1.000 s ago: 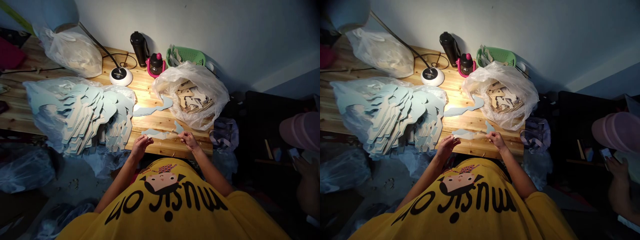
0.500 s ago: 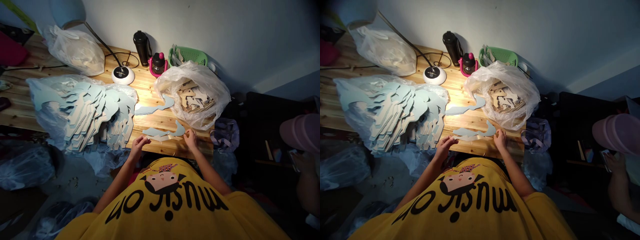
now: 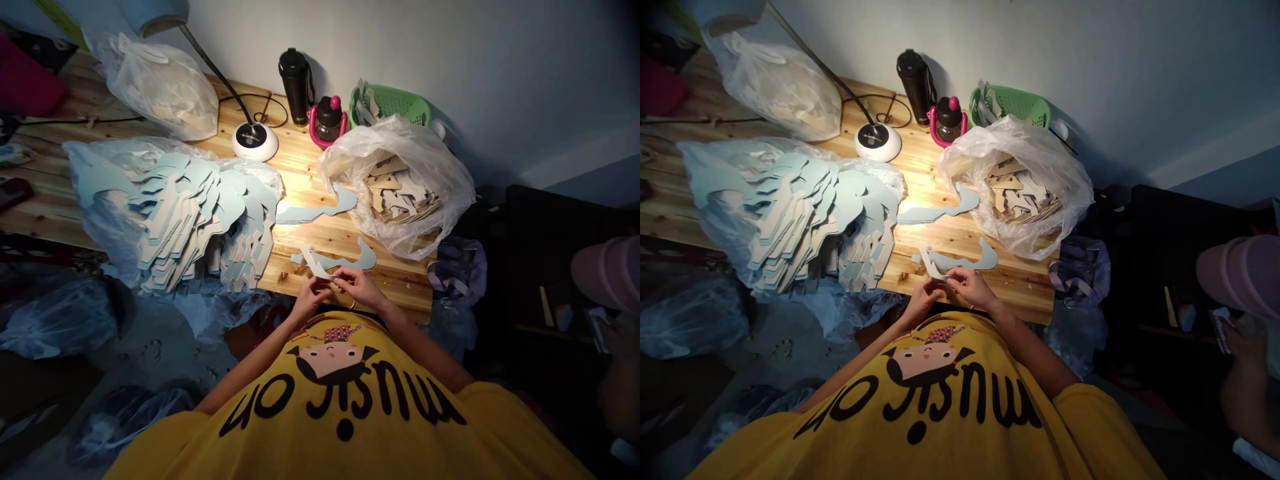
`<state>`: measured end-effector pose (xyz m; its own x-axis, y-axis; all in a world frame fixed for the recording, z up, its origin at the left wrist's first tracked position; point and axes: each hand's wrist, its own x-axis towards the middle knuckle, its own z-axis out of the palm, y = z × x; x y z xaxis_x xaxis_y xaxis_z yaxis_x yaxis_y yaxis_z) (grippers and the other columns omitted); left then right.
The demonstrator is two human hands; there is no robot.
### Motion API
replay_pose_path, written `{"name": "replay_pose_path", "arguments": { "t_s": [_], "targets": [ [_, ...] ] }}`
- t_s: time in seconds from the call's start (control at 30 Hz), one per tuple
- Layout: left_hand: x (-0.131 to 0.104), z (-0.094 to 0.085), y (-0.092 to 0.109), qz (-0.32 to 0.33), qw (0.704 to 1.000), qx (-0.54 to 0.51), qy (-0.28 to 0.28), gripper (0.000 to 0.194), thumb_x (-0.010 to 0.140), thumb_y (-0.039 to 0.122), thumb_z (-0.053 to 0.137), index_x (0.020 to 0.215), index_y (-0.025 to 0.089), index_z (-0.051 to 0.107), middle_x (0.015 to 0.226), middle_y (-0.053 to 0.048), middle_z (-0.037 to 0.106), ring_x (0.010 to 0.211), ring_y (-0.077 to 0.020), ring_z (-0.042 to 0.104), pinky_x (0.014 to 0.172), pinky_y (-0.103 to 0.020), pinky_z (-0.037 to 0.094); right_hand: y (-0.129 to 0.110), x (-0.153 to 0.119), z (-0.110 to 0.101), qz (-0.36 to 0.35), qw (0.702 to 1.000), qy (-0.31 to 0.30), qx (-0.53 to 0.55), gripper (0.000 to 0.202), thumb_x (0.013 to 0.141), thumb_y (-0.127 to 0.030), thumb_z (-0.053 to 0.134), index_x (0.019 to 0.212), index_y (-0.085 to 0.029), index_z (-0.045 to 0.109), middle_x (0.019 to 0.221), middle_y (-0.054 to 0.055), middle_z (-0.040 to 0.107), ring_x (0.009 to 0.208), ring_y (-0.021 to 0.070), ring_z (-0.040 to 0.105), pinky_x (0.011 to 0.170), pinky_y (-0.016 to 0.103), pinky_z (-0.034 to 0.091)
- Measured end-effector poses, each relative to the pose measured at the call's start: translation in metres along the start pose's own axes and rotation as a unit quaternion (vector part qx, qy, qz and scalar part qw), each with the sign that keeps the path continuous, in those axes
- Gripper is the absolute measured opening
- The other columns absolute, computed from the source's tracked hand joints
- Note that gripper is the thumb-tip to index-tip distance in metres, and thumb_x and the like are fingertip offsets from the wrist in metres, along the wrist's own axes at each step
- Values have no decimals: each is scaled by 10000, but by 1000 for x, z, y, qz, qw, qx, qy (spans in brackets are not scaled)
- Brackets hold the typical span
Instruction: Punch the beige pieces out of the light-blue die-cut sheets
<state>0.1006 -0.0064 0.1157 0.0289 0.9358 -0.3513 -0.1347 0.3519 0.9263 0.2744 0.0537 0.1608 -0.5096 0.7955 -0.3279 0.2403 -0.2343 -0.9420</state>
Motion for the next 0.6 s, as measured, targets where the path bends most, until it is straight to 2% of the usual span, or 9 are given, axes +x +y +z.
{"name": "replay_pose_path", "arguments": {
  "t_s": [0.03,0.1,0.17,0.23,0.3,0.37,0.47,0.53,0.6],
  "targets": [
    [6,-5,-5,-40,995,-89,-2,616,706,732,659,936,162,617,914,-102,658,810,-190,631,703,-301,518,3,0,-5,5,1000,-20,-7,229,841,-394,602,862,-178,678,782,13,623,652,128,536,583,226,435],
    [21,-16,-13,-80,972,-217,41,640,718,741,635,996,166,599,989,-117,663,864,-180,649,727,-284,532,11,1,-13,22,998,-46,-23,218,826,-377,600,860,-181,690,718,2,605,605,122,516,559,222,409],
    [35,-28,-18,-82,958,-254,104,566,681,621,747,1003,187,579,993,-85,661,850,-142,645,736,-247,528,22,3,-20,40,997,-46,-46,216,817,-357,587,860,-178,700,664,-5,588,571,122,499,553,225,390],
    [46,-39,-23,-72,954,-247,152,526,632,464,827,1004,208,558,934,-29,648,783,-102,628,713,-214,517,34,5,-27,47,995,-18,-85,217,818,-324,562,865,-173,711,662,4,605,583,135,510,579,239,396],
    [52,-47,-27,-55,951,-238,187,521,595,376,850,984,210,545,847,19,614,719,-84,606,682,-202,508,45,10,-31,42,990,22,-136,220,823,-276,541,900,-175,720,721,28,652,642,158,543,637,265,419],
    [55,-51,-31,-39,951,-212,220,477,576,339,852,907,186,545,757,43,576,660,-78,581,653,-201,498,57,17,-32,36,981,59,-183,260,825,-230,530,1007,-186,710,789,43,682,697,175,567,691,285,432],
    [59,-54,-37,-32,959,-121,254,377,606,323,828,785,155,542,694,35,573,612,-80,557,625,-203,476,72,31,-30,52,967,108,-225,357,824,-210,545,1173,-193,619,779,24,667,673,168,569,689,277,428],
    [64,-56,-40,-33,961,-57,269,327,639,298,803,754,155,532,686,30,578,610,-84,555,611,-200,457,80,41,-28,75,958,146,-236,325,813,-222,575,1137,-191,585,769,9,649,640,157,565,663,262,420],
    [68,-59,-44,-50,963,-22,262,303,661,267,782,747,167,509,664,43,555,614,-84,550,602,-189,438,88,48,-25,86,952,172,-238,211,803,-230,592,1011,-194,584,784,12,646,642,151,570,653,253,418]
  ]
}}
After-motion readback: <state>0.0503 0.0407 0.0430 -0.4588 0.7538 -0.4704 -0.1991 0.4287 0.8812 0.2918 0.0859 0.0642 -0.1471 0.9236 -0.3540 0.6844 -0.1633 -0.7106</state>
